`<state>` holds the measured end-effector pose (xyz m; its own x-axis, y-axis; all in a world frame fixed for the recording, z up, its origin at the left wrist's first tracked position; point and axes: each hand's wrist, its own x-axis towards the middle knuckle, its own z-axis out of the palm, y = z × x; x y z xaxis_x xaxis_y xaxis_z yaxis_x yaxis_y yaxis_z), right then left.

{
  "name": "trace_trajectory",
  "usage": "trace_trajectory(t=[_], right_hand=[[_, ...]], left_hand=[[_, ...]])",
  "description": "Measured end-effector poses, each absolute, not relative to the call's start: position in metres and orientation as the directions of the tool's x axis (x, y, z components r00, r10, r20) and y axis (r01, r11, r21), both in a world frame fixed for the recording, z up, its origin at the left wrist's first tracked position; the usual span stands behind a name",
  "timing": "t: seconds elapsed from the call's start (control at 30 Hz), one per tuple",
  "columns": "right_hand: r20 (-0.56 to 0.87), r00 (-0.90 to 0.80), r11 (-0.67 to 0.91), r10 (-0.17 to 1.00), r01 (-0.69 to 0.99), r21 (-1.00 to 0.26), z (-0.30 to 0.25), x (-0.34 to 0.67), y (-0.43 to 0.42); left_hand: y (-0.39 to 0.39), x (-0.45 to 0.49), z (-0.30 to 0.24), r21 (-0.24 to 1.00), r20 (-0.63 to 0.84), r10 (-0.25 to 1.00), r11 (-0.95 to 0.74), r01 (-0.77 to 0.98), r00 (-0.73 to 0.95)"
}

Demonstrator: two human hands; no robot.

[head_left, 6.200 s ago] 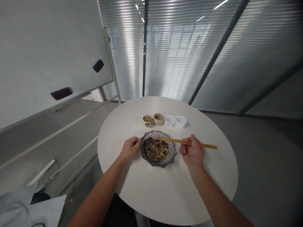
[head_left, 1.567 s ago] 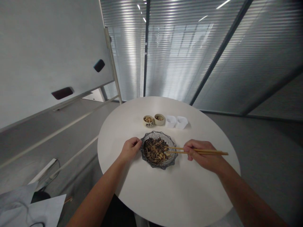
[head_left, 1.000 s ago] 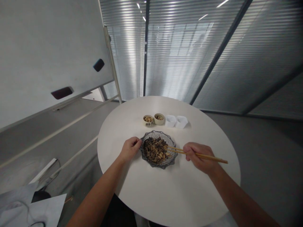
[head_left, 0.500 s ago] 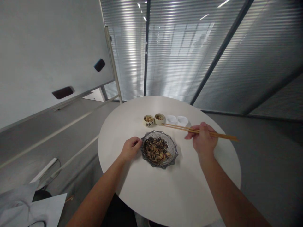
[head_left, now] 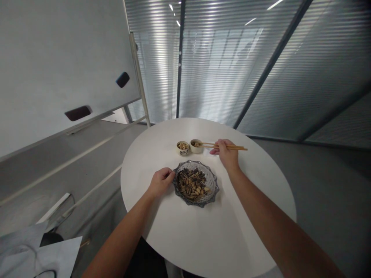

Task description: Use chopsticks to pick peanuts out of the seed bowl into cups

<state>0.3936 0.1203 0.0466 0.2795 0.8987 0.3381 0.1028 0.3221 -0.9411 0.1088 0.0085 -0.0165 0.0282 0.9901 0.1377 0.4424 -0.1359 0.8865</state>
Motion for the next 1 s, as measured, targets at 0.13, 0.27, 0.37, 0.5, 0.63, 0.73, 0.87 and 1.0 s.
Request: trace_trajectory(t=[0.13,0.27,0.37,0.5,0.63,0.73,0.87,1.0], right_hand=[[0.334,0.276,0.349,0.901,-0.003,-0.937,0.058,0.4,0.101],[0.343,0.207,0.351,0.916,-0.002,-0.936,0.07,0.413,0.062],[0.315,0.109,0.309,0.943,0.067,-0.949,0.08,0.423,0.027],[0.273,-0.07,0.282,0.959,0.231,-0.931,0.093,0.434,-0.007],[0.231,-0.156,0.274,0.96,0.391,-0.879,0.1,0.441,-0.02],[0.206,-0.172,0.265,0.963,0.481,-0.835,0.1,0.445,-0.022],[0.2,-0.176,0.263,0.964,0.513,-0.817,0.1,0.445,-0.025],[0.201,-0.193,0.274,0.961,0.534,-0.8,0.098,0.445,-0.027]], left_hand=[[0.008,0.109,-0.018,0.887,0.141,0.99,-0.136,0.442,0.02],[0.008,0.11,-0.016,0.882,0.145,0.989,-0.14,0.451,0.024],[0.008,0.11,-0.014,0.881,0.142,0.99,-0.135,0.454,0.019],[0.008,0.111,-0.013,0.875,0.148,0.989,-0.142,0.463,0.023],[0.007,0.111,-0.012,0.874,0.152,0.988,-0.149,0.462,0.032],[0.007,0.111,-0.012,0.879,0.148,0.989,-0.14,0.456,0.017],[0.007,0.111,-0.013,0.883,0.144,0.989,-0.135,0.45,0.015],[0.007,0.111,-0.012,0.88,0.147,0.989,-0.139,0.454,0.018]])
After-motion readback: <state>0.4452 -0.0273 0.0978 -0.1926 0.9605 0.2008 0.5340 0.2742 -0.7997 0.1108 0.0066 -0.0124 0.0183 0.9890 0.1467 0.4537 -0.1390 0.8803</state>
